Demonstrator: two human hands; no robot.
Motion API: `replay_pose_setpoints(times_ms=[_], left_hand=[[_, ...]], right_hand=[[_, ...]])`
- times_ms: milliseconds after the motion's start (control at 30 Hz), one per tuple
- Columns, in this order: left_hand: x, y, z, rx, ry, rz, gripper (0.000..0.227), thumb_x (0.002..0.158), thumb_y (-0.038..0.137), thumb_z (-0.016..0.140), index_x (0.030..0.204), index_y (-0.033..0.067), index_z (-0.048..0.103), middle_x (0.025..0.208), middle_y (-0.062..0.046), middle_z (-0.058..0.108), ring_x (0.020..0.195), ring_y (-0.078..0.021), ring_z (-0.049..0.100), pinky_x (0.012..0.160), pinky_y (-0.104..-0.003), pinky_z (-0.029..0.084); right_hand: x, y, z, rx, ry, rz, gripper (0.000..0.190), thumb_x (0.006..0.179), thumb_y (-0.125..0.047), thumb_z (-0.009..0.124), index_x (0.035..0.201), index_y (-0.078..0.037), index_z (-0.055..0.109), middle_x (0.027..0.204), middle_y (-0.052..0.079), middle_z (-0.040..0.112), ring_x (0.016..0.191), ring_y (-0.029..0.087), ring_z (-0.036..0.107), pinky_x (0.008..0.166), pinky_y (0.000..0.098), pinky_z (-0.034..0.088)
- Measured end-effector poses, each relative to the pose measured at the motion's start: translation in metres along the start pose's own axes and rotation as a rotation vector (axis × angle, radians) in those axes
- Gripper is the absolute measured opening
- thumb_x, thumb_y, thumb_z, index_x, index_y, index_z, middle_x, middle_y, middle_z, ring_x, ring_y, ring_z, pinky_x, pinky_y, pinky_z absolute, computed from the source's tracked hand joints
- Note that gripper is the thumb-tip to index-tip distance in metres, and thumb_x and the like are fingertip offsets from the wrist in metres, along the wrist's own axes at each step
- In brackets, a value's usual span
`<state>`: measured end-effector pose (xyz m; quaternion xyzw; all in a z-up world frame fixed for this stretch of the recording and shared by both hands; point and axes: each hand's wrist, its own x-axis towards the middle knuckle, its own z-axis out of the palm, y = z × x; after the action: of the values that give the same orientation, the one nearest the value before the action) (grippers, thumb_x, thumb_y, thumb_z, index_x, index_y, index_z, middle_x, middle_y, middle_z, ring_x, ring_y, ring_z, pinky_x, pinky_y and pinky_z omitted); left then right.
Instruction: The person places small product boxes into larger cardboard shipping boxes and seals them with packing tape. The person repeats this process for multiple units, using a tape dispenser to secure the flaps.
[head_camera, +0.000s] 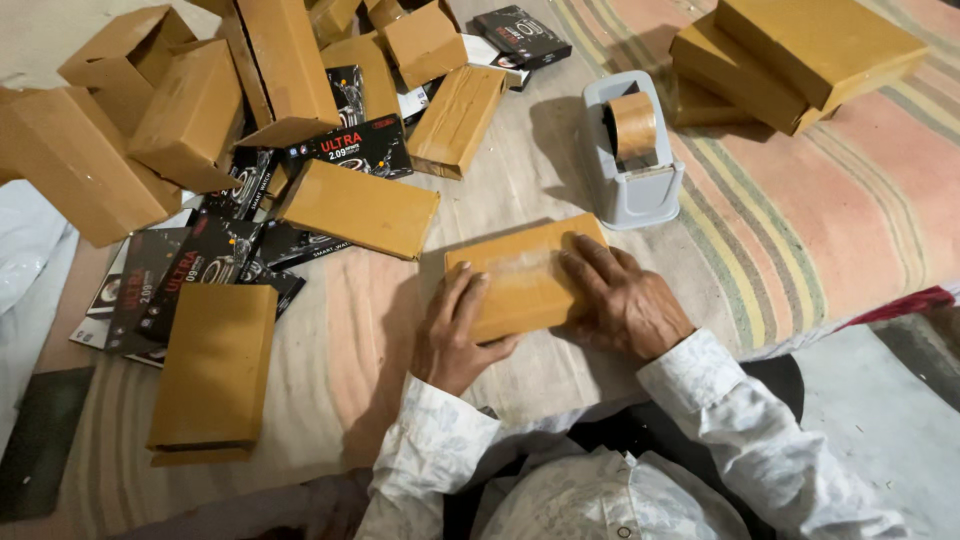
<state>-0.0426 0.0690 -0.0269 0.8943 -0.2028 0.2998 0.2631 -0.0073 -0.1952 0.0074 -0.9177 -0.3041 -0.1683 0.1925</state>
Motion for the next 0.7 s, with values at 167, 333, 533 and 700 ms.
replay_pose_setpoints(times_ms=[167, 333, 533, 700], left_hand=[[0.018, 0.001, -0.014, -0.072, 0.234, -0.133, 0.079, 0.073, 0.053, 0.093, 0.130, 0.0091, 0.060, 0.123, -0.013, 0.069, 0.112, -0.0328, 0.070, 0.094, -0.044, 0.059], [0.040, 0.012, -0.010, -0.126, 0.179, -0.544, 0.067, 0.085, 0.054, 0.077, 0.131, 0.0085, 0.062, 0.128, -0.018, 0.067, 0.119, -0.0363, 0.065, 0.098, -0.046, 0.053], [0.059, 0.016, 0.047, 0.159, -0.164, -0.634, 0.061, 0.097, 0.044, 0.054, 0.152, 0.0198, 0.045, 0.152, -0.027, 0.036, 0.137, -0.0559, 0.032, 0.099, -0.065, 0.037], [0.063, 0.001, 0.067, 0.361, -0.133, -0.404, 0.049, 0.107, 0.040, 0.041, 0.152, 0.0229, 0.045, 0.160, -0.023, 0.035, 0.145, -0.0530, 0.028, 0.115, -0.066, 0.030]], right_hand=[[0.008, 0.014, -0.025, 0.300, 0.152, 0.032, 0.074, 0.075, -0.050, 0.083, 0.129, -0.005, 0.059, 0.127, 0.017, 0.067, 0.104, 0.033, 0.073, 0.087, 0.0424, 0.061], [0.035, 0.012, -0.015, 0.327, 0.114, 0.299, 0.074, 0.079, -0.060, 0.078, 0.126, -0.005, 0.063, 0.111, 0.019, 0.074, 0.096, 0.035, 0.075, 0.084, 0.0437, 0.059], [0.065, -0.013, 0.046, -0.221, 0.377, 0.097, 0.062, 0.082, -0.045, 0.068, 0.129, -0.005, 0.063, 0.133, 0.034, 0.056, 0.127, 0.049, 0.049, 0.106, 0.0598, 0.042], [0.082, -0.011, 0.068, -0.328, 0.103, 0.080, 0.052, 0.094, -0.049, 0.054, 0.129, -0.013, 0.065, 0.126, 0.022, 0.060, 0.124, 0.042, 0.049, 0.105, 0.0699, 0.028]])
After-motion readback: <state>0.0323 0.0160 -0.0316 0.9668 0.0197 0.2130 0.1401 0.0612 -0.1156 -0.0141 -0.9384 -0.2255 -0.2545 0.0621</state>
